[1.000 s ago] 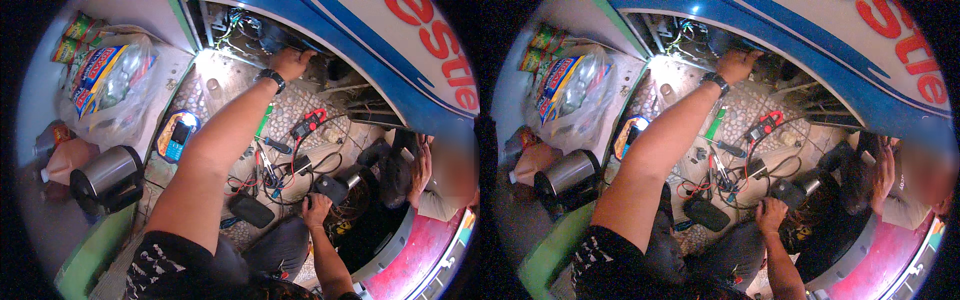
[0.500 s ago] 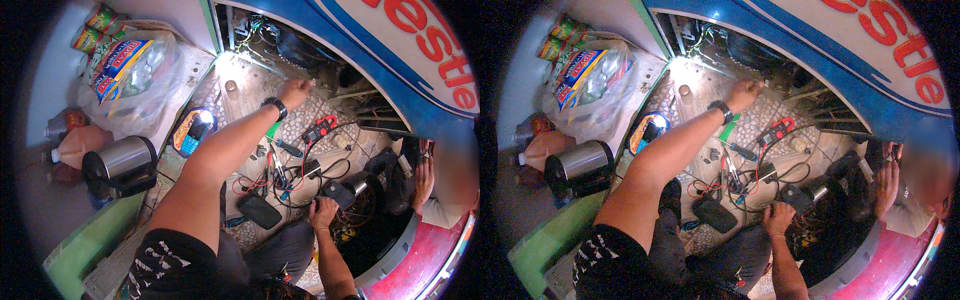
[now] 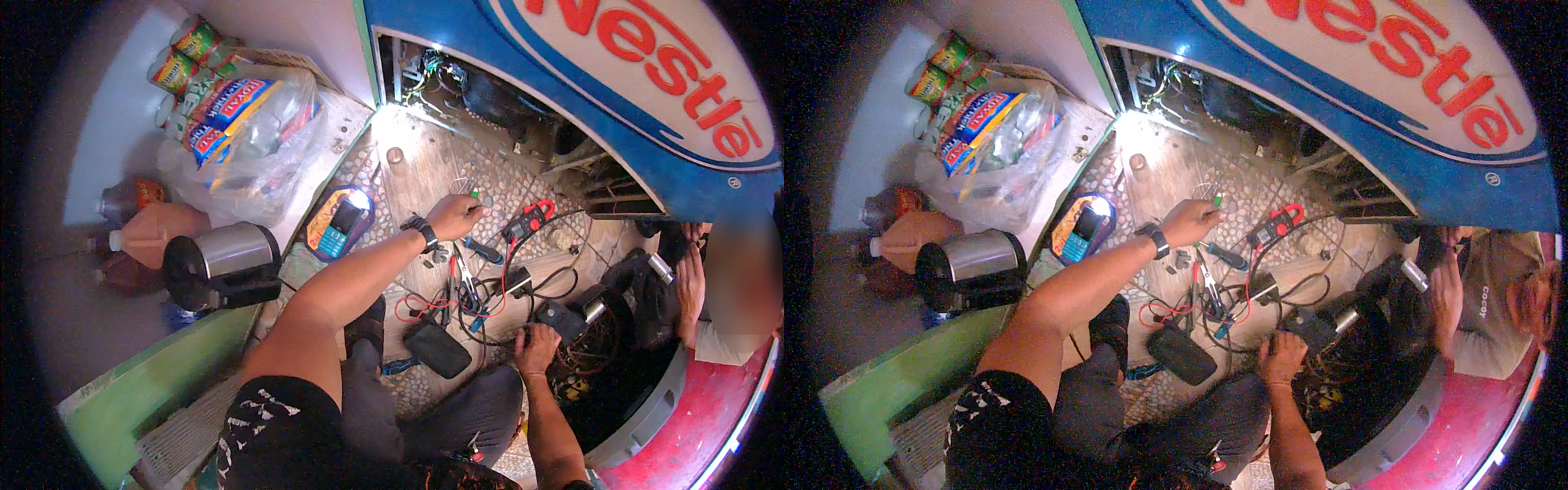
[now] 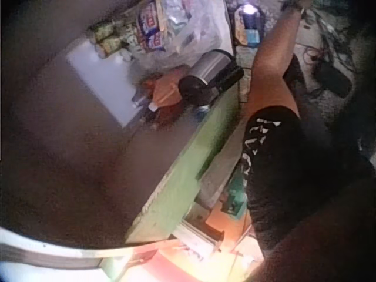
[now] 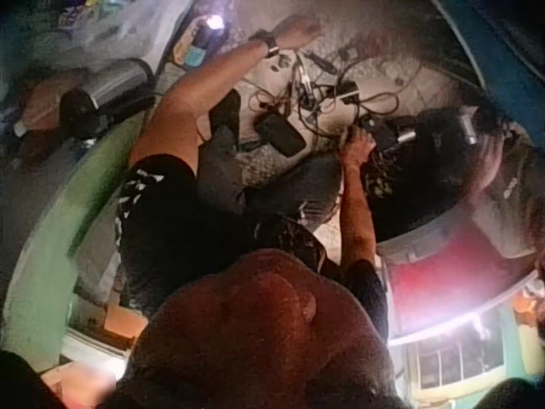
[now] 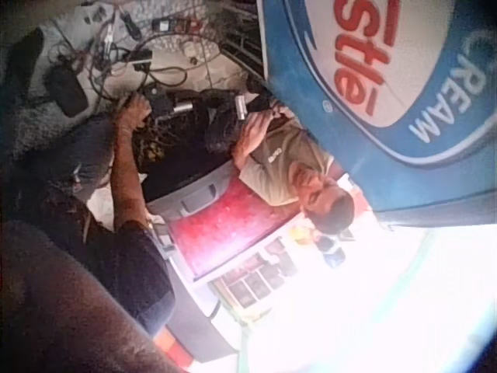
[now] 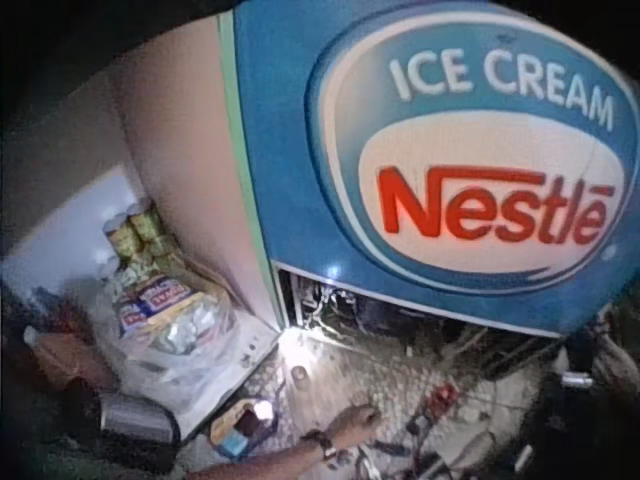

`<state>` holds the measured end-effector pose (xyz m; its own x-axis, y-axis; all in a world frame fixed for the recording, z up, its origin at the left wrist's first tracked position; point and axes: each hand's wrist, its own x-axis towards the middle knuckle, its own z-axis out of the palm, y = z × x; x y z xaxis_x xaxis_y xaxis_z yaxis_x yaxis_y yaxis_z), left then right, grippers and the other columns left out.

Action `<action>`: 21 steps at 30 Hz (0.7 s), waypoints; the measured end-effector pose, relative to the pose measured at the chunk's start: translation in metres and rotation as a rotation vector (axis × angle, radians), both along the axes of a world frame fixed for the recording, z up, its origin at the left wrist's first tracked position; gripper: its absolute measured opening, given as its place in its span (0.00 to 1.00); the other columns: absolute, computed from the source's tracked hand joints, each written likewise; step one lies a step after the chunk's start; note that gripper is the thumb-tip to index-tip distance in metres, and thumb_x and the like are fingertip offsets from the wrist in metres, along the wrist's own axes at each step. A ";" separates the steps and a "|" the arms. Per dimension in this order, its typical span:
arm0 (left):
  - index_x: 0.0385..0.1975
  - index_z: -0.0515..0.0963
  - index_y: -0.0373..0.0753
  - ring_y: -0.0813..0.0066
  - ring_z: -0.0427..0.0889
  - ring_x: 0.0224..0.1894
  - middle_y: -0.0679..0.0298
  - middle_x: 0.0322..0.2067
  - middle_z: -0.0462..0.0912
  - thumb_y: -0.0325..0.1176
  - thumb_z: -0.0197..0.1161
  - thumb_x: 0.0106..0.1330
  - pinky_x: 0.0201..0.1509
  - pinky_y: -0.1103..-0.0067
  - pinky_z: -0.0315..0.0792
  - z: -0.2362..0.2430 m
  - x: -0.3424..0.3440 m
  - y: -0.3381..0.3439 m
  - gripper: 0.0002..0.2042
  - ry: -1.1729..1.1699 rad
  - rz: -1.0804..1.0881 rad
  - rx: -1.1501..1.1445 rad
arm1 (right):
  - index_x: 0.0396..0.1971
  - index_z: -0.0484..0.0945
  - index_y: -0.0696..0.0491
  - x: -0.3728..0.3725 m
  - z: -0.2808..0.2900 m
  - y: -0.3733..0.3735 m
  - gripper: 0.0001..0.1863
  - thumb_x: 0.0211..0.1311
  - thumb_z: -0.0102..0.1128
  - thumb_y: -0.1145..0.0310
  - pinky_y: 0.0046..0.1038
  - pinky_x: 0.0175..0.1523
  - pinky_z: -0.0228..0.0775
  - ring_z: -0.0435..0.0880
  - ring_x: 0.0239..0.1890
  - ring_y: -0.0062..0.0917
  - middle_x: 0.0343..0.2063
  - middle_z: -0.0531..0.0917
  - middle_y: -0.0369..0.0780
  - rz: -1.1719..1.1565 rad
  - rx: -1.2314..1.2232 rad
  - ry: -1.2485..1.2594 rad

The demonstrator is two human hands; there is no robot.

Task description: The person repairs an ice cream freezer by handling wires and components at the base of the unit using a multimeter and various small hand tools.

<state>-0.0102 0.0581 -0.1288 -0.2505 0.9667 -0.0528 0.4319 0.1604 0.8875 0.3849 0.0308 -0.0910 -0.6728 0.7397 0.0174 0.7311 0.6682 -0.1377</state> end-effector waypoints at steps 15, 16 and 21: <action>0.37 0.81 0.34 0.57 0.83 0.37 0.54 0.34 0.83 0.36 0.60 0.67 0.42 0.70 0.75 0.392 -0.096 0.017 0.11 0.648 0.229 0.839 | 0.35 0.78 0.53 0.008 0.007 -0.004 0.12 0.51 0.67 0.67 0.43 0.55 0.62 0.75 0.44 0.39 0.35 0.78 0.41 -0.044 -0.038 0.099; 0.36 0.81 0.34 0.60 0.83 0.35 0.55 0.32 0.84 0.38 0.61 0.68 0.41 0.71 0.75 0.406 -0.093 0.027 0.12 0.649 0.269 0.853 | 0.35 0.78 0.52 0.012 0.007 -0.004 0.13 0.50 0.68 0.67 0.42 0.56 0.61 0.75 0.45 0.38 0.36 0.78 0.41 -0.037 0.004 0.089; 0.38 0.82 0.35 0.76 0.80 0.31 0.59 0.28 0.84 0.42 0.61 0.70 0.38 0.75 0.74 0.386 -0.035 0.034 0.14 0.216 0.209 0.569 | 0.35 0.78 0.51 0.013 0.009 -0.002 0.13 0.49 0.69 0.67 0.42 0.55 0.62 0.75 0.44 0.38 0.35 0.77 0.41 -0.091 -0.052 0.099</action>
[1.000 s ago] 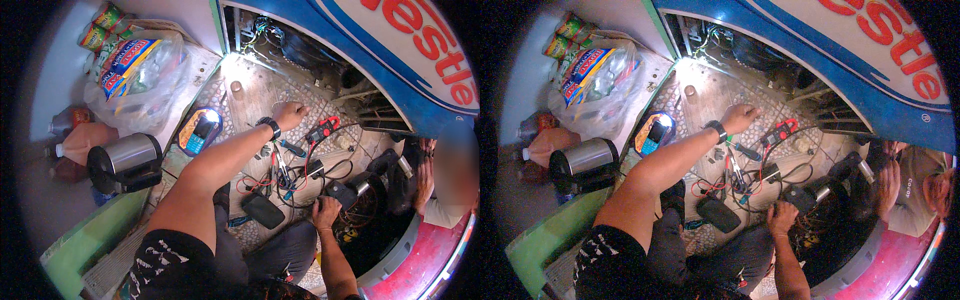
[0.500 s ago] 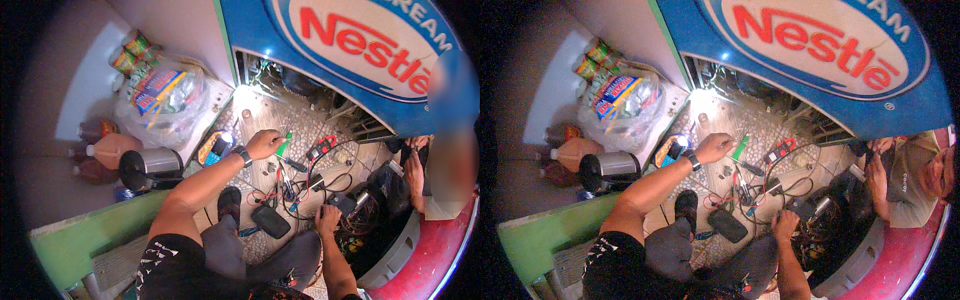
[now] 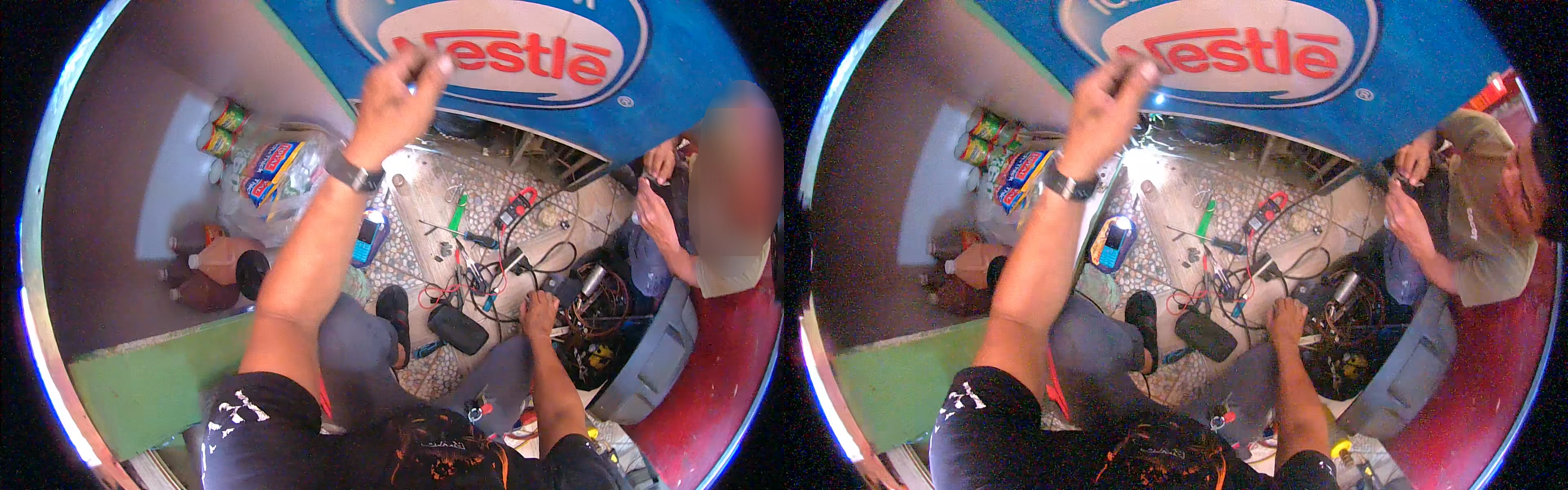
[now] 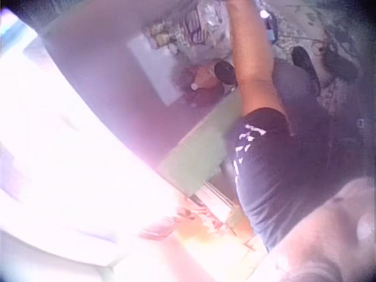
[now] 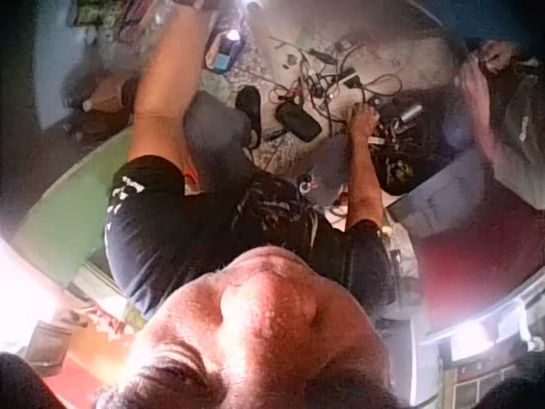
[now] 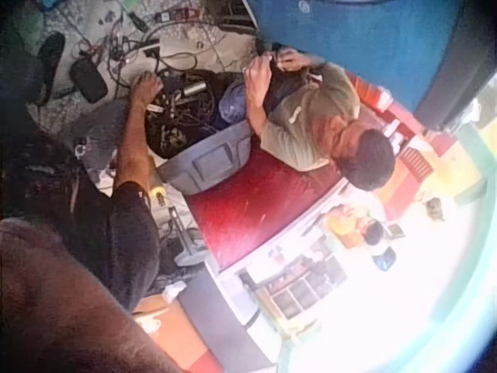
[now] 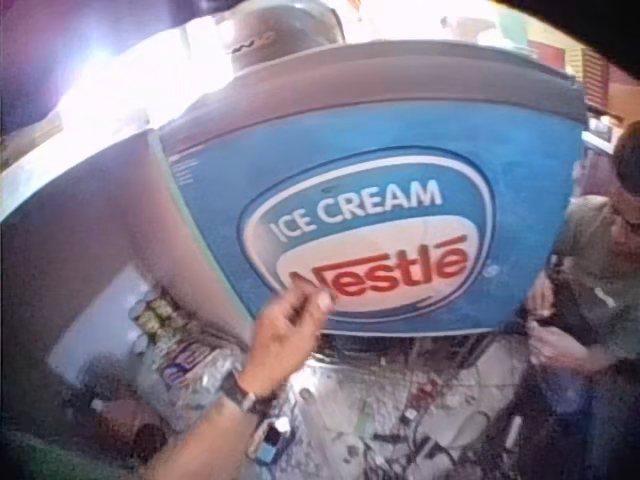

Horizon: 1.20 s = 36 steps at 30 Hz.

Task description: The person repairs an ice cream freezer by handling wires and components at the base of the unit using a multimeter and various small hand tools.

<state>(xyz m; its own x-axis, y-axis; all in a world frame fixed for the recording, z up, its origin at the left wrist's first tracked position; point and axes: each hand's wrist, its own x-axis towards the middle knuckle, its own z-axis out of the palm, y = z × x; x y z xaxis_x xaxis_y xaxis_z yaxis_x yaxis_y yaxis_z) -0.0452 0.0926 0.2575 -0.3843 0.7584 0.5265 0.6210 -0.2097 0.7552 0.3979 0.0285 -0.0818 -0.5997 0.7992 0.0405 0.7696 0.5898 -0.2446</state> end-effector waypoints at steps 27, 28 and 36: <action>0.37 0.79 0.33 0.48 0.81 0.46 0.48 0.39 0.81 0.27 0.65 0.56 0.49 0.59 0.76 -0.181 0.109 -0.025 0.10 0.447 -1.009 -0.525 | 0.37 0.78 0.55 -0.020 0.006 -0.006 0.20 0.49 0.69 0.58 0.44 0.60 0.60 0.73 0.47 0.40 0.37 0.77 0.44 -0.072 0.003 -0.254; 0.37 0.79 0.33 0.48 0.81 0.46 0.48 0.39 0.81 0.27 0.65 0.55 0.49 0.60 0.76 -0.181 0.110 -0.026 0.10 0.414 -1.000 -0.491 | 0.37 0.79 0.55 -0.020 0.007 -0.006 0.20 0.49 0.69 0.58 0.44 0.61 0.60 0.73 0.47 0.41 0.36 0.77 0.44 -0.069 0.002 -0.255; 0.36 0.79 0.33 0.49 0.81 0.45 0.50 0.38 0.80 0.26 0.63 0.55 0.47 0.61 0.76 -0.192 0.119 -0.013 0.09 0.482 -1.040 -0.556 | 0.37 0.80 0.55 -0.019 0.003 -0.002 0.20 0.49 0.69 0.56 0.43 0.60 0.61 0.74 0.49 0.41 0.39 0.78 0.44 -0.070 -0.003 -0.228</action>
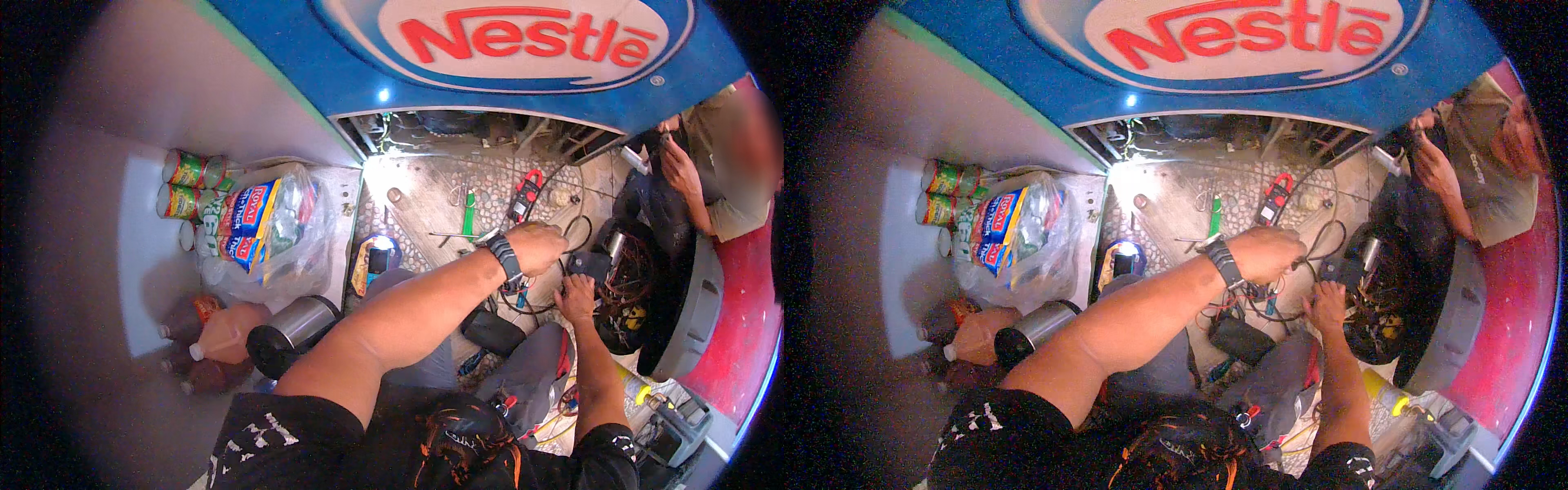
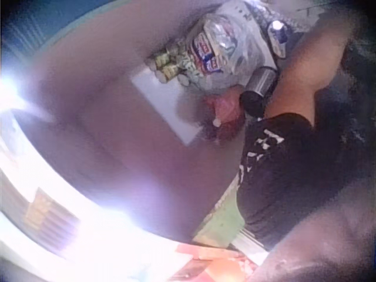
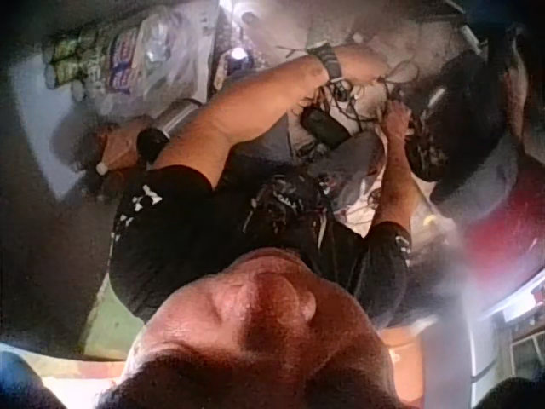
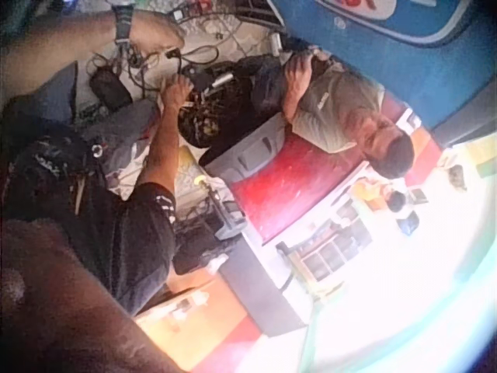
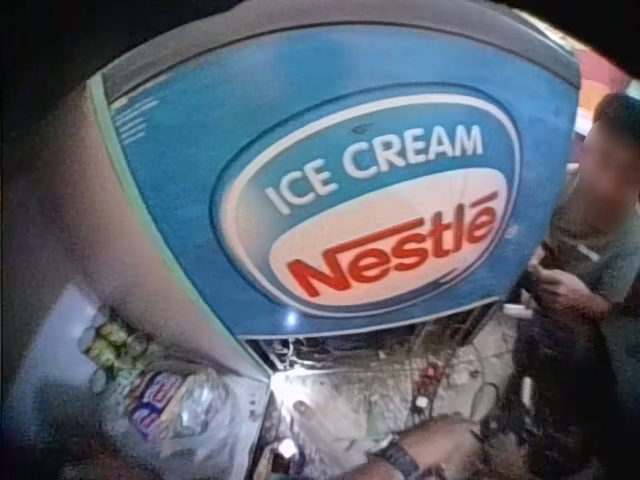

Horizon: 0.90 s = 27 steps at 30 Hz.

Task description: The person repairs an ice cream freezer by handling wires and components at the base of the unit using a multimeter and various small hand tools.

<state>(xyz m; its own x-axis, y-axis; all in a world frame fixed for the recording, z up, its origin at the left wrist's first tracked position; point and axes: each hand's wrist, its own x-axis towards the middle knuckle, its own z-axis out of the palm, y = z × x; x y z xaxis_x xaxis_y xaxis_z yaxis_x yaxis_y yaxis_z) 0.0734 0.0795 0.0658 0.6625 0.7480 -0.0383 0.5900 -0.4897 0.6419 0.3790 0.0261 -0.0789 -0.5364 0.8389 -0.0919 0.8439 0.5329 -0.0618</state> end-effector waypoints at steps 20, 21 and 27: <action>0.47 0.79 0.36 0.51 0.82 0.46 0.50 0.42 0.82 0.36 0.59 0.69 0.50 0.63 0.75 0.045 -0.014 0.050 0.13 -0.453 0.098 0.117 | 0.40 0.80 0.53 0.008 -0.001 0.002 0.22 0.51 0.67 0.52 0.41 0.59 0.60 0.74 0.48 0.36 0.39 0.79 0.41 -0.012 -0.037 -0.019; 0.43 0.81 0.36 0.55 0.83 0.44 0.52 0.39 0.84 0.37 0.59 0.69 0.48 0.65 0.75 0.069 -0.032 0.050 0.12 -0.444 0.247 0.201 | 0.39 0.80 0.52 0.003 -0.003 0.003 0.21 0.51 0.67 0.51 0.41 0.58 0.60 0.74 0.47 0.35 0.38 0.78 0.40 0.025 0.008 -0.002; 0.37 0.83 0.38 0.67 0.85 0.34 0.59 0.34 0.86 0.32 0.66 0.63 0.40 0.77 0.76 0.296 -0.096 0.071 0.07 -0.263 0.315 1.326 | 0.36 0.80 0.52 0.020 0.002 -0.001 0.20 0.49 0.69 0.53 0.42 0.60 0.60 0.73 0.49 0.36 0.39 0.78 0.40 -0.035 -0.033 0.082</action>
<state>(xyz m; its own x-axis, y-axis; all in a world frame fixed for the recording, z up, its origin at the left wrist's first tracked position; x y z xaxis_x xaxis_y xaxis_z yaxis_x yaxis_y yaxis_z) -0.0226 0.1507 0.3614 0.3375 0.2450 0.9089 0.7239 -0.6847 -0.0843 0.3994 0.0250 -0.0765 -0.5140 0.8544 -0.0764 0.8532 0.5000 -0.1486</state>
